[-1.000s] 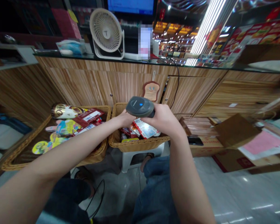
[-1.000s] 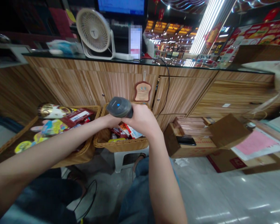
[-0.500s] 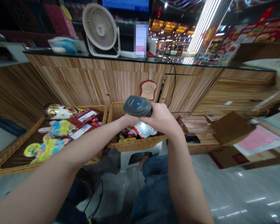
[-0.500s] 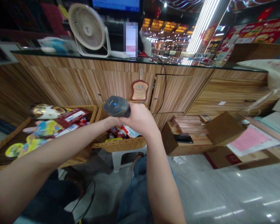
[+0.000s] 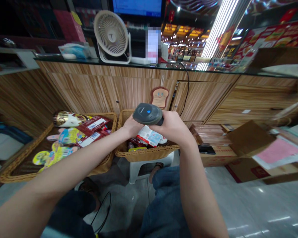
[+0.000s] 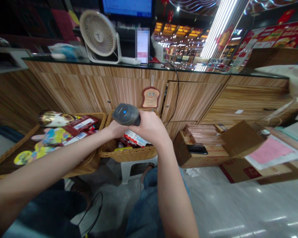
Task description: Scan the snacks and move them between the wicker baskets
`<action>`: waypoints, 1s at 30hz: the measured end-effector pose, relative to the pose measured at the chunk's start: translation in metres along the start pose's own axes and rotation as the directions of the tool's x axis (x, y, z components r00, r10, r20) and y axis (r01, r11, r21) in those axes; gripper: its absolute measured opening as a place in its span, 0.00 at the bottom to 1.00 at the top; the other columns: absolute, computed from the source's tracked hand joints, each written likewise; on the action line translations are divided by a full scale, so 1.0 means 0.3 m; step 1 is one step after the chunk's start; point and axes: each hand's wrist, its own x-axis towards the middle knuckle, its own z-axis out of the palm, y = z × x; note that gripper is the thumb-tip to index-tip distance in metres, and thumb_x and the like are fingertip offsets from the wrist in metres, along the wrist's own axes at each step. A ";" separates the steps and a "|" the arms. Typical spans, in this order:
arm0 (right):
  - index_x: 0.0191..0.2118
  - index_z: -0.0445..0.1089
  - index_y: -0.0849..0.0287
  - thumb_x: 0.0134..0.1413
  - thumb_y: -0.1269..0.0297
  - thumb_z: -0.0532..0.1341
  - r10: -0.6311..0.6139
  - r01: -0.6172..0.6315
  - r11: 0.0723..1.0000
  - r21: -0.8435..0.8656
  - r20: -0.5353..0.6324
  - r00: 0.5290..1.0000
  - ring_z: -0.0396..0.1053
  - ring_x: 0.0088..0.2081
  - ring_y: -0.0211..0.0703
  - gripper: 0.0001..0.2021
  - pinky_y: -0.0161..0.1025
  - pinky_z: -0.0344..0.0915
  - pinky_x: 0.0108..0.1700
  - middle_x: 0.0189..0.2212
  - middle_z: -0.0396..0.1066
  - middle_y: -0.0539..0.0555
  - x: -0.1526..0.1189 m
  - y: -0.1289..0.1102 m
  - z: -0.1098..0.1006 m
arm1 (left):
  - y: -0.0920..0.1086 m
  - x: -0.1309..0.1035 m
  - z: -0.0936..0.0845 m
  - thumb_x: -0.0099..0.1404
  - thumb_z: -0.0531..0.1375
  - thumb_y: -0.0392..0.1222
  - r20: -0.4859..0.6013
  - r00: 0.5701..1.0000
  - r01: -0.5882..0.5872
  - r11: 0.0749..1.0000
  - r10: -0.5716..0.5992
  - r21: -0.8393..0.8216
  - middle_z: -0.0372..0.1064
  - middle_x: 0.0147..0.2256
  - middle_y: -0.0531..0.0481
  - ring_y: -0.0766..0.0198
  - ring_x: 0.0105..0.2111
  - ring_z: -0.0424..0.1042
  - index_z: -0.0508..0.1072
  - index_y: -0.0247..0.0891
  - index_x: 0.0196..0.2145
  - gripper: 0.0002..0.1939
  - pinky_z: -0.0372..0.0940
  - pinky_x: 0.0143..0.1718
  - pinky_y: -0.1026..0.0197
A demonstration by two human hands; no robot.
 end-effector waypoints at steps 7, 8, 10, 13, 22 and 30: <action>0.42 0.80 0.60 0.53 0.67 0.71 0.014 -0.014 1.000 -0.001 0.030 0.999 0.80 0.40 0.53 0.09 0.39 0.68 0.41 0.37 0.83 0.57 0.000 0.006 0.003 | 0.014 -0.243 -0.155 0.58 0.65 0.34 -0.185 0.948 0.298 0.929 -0.260 0.220 0.68 0.63 0.31 0.37 0.63 0.66 0.76 0.33 0.60 0.30 0.54 0.68 0.38; 0.42 0.80 0.60 0.54 0.66 0.71 0.020 -0.020 1.000 0.003 0.037 0.999 0.80 0.40 0.53 0.09 0.39 0.68 0.40 0.36 0.83 0.57 0.001 0.006 0.005 | 0.012 -0.284 -0.168 0.58 0.66 0.35 -0.217 0.931 0.337 0.920 -0.293 0.201 0.67 0.64 0.31 0.36 0.63 0.66 0.73 0.33 0.63 0.34 0.54 0.67 0.37; 0.41 0.80 0.60 0.55 0.65 0.71 0.028 -0.028 1.000 0.012 0.057 0.998 0.81 0.40 0.53 0.08 0.40 0.68 0.40 0.36 0.83 0.57 0.002 0.004 0.010 | 0.002 -0.363 -0.185 0.59 0.65 0.37 -0.271 0.895 0.405 0.899 -0.354 0.164 0.65 0.65 0.31 0.36 0.64 0.65 0.67 0.33 0.67 0.38 0.53 0.68 0.36; 0.42 0.80 0.60 0.55 0.63 0.71 0.025 -0.026 1.000 0.010 0.072 0.997 0.81 0.41 0.55 0.09 0.41 0.69 0.41 0.37 0.83 0.58 0.004 -0.004 0.017 | -0.019 -0.472 -0.191 0.62 0.63 0.40 -0.325 0.839 0.491 0.864 -0.436 0.109 0.66 0.65 0.31 0.36 0.64 0.65 0.63 0.34 0.69 0.38 0.49 0.69 0.35; 0.42 0.81 0.60 0.56 0.65 0.71 0.005 0.001 0.999 -0.038 0.174 0.985 0.81 0.43 0.56 0.08 0.41 0.69 0.42 0.38 0.83 0.59 0.007 -0.029 0.039 | -0.054 -0.631 -0.106 0.68 0.61 0.51 -0.393 0.726 0.592 0.804 -0.565 -0.062 0.65 0.66 0.33 0.33 0.66 0.64 0.59 0.43 0.72 0.38 0.47 0.70 0.31; 0.41 0.80 0.60 0.56 0.66 0.71 0.017 0.007 0.997 -0.074 0.320 0.947 0.81 0.42 0.54 0.07 0.40 0.69 0.43 0.38 0.83 0.59 0.013 -0.033 0.062 | -0.054 -0.649 -0.042 0.68 0.62 0.53 -0.394 0.663 0.637 0.756 -0.637 -0.150 0.63 0.67 0.33 0.31 0.66 0.63 0.53 0.49 0.73 0.41 0.51 0.66 0.26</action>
